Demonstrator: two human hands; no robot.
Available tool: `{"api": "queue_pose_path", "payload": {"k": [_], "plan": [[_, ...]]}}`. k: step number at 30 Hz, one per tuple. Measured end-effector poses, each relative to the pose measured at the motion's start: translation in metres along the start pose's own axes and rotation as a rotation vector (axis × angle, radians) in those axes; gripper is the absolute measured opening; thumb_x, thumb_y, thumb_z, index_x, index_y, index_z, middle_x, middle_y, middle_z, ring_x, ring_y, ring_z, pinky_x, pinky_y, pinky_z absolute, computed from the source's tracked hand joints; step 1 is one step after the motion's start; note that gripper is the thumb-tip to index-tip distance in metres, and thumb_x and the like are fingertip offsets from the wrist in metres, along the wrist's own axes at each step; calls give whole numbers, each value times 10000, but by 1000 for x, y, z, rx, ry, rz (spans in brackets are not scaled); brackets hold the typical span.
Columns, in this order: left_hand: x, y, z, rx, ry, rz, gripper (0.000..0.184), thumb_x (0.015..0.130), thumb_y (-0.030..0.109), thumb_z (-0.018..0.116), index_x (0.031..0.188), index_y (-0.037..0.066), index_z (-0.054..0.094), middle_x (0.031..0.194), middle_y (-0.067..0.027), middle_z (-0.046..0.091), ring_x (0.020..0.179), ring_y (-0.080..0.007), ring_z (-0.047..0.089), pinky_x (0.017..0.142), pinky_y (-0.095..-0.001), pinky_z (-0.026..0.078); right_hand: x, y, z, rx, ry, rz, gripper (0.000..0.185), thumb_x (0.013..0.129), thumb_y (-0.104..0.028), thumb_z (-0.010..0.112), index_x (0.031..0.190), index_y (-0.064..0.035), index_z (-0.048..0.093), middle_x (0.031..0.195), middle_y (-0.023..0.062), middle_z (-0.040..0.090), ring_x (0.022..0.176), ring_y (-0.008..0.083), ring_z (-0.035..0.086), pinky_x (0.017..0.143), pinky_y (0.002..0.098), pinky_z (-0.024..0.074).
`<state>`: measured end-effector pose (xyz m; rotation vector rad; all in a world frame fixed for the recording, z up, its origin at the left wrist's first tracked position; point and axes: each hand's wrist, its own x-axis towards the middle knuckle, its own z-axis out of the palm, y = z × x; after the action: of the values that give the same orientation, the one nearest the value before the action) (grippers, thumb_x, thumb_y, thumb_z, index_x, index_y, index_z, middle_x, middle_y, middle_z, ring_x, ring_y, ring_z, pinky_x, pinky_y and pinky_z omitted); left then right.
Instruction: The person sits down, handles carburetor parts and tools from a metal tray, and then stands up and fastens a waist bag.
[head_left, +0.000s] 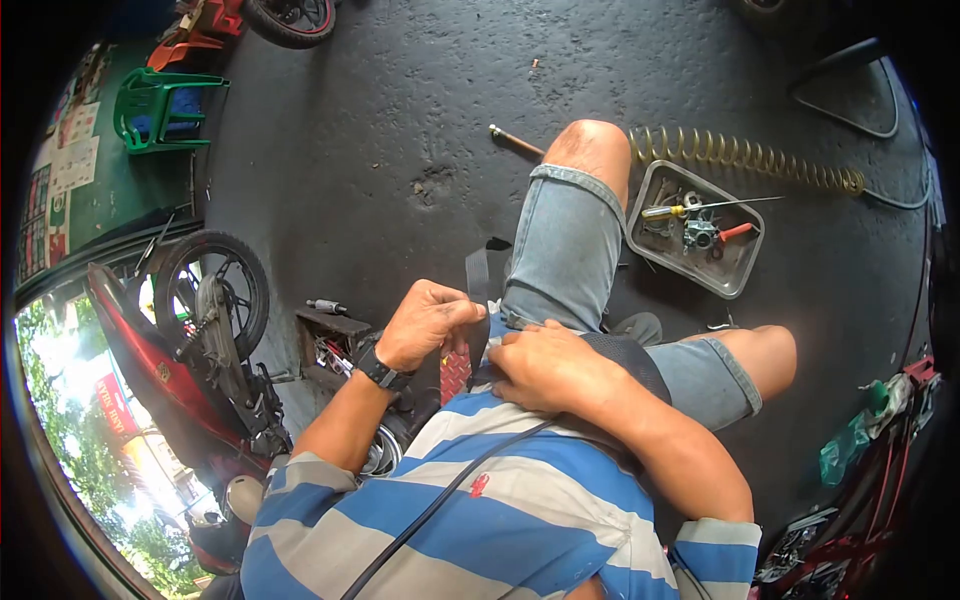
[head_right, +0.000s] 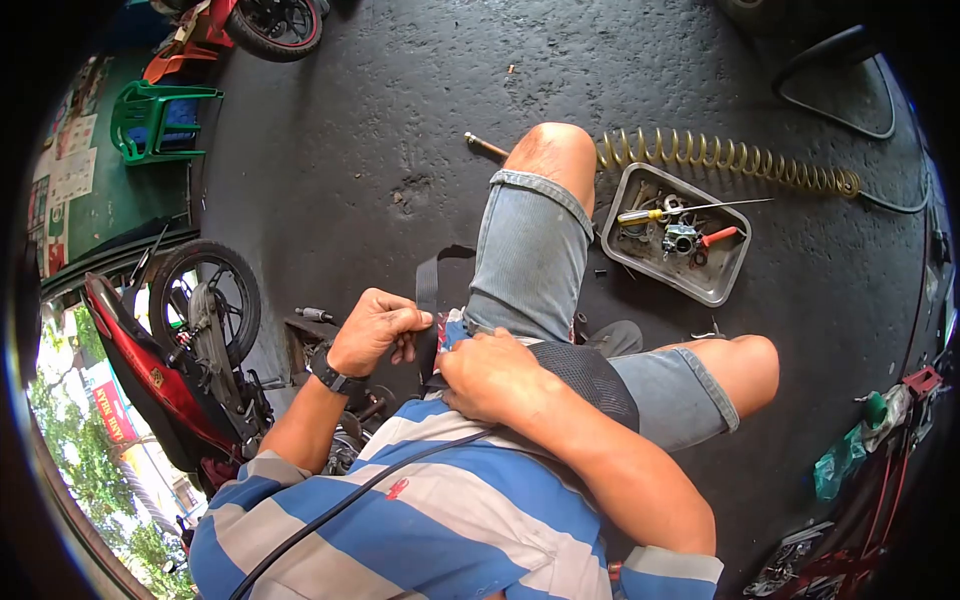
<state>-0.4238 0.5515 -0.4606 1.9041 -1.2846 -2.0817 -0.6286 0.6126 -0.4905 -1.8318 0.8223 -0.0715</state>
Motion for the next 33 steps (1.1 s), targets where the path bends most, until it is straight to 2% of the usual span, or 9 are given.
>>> {"api": "queue_pose_path", "payload": {"k": [3, 6, 9, 13, 16, 25, 28, 31, 33], "plan": [[0, -3, -2, -45, 41, -8, 265, 908, 199, 691, 752, -13, 716, 580, -71, 650, 488, -133, 645, 441, -226, 467, 11, -5, 9, -107, 98, -61, 241, 868, -281, 670, 875, -48, 731, 924, 147, 727, 880, 342, 708, 838, 488, 512], [2, -11, -11, -107, -62, -101, 238, 934, 168, 704, 784, -18, 709, 666, -74, 673, 542, -147, 671, 453, -256, 505, 14, -1, 16, -153, 150, -117, 203, 844, -232, 660, 777, -53, 727, 840, 136, 725, 798, 340, 712, 794, 473, 532], [2, -16, -25, -86, -290, -145, 210, 935, 173, 722, 907, -35, 725, 791, -94, 717, 672, -163, 710, 576, -286, 571, 10, 5, 16, -106, 166, -134, 199, 838, -211, 647, 748, -50, 723, 805, 141, 719, 777, 344, 709, 764, 459, 545], [-7, -31, -29, 100, -519, -220, 180, 901, 73, 757, 1043, -35, 733, 893, -75, 742, 824, -146, 701, 764, -286, 574, 9, 11, 15, -52, 180, -126, 205, 845, -199, 629, 750, -45, 726, 796, 159, 712, 774, 362, 699, 727, 466, 544], [-13, -39, -21, 125, -451, -177, 196, 870, 97, 802, 1007, -33, 750, 885, -46, 737, 850, -104, 656, 832, -281, 530, 7, 13, 12, -16, 165, -98, 211, 850, -201, 628, 753, -42, 727, 787, 169, 708, 767, 371, 695, 710, 477, 539], [-18, -40, -18, 212, -373, -99, 245, 883, 165, 799, 1051, -13, 776, 921, -73, 764, 867, -131, 684, 853, -296, 549, 8, 17, 6, 20, 156, -72, 225, 874, -211, 624, 808, -34, 746, 767, 188, 705, 749, 389, 696, 697, 486, 542], [-15, -47, -22, 270, -417, -36, 310, 927, 200, 755, 1112, -48, 736, 984, -108, 760, 897, -153, 695, 849, -312, 563, 9, 17, 7, 14, 149, -56, 213, 868, -217, 636, 822, -44, 753, 772, 186, 708, 756, 389, 696, 703, 484, 543], [-14, -49, -20, 117, -410, -162, 334, 928, 212, 754, 1137, -47, 726, 986, -101, 759, 902, -152, 693, 862, -319, 556, 6, 18, 5, 30, 167, -65, 202, 852, -224, 654, 832, -52, 758, 786, 183, 712, 769, 386, 697, 709, 483, 544], [-13, -49, -19, 195, -439, -85, 339, 928, 216, 752, 1141, -47, 724, 980, -100, 756, 901, -152, 689, 865, -323, 552, 4, 19, 3, 21, 165, -68, 200, 839, -228, 665, 837, -53, 761, 794, 182, 714, 776, 384, 698, 713, 481, 544]]}}
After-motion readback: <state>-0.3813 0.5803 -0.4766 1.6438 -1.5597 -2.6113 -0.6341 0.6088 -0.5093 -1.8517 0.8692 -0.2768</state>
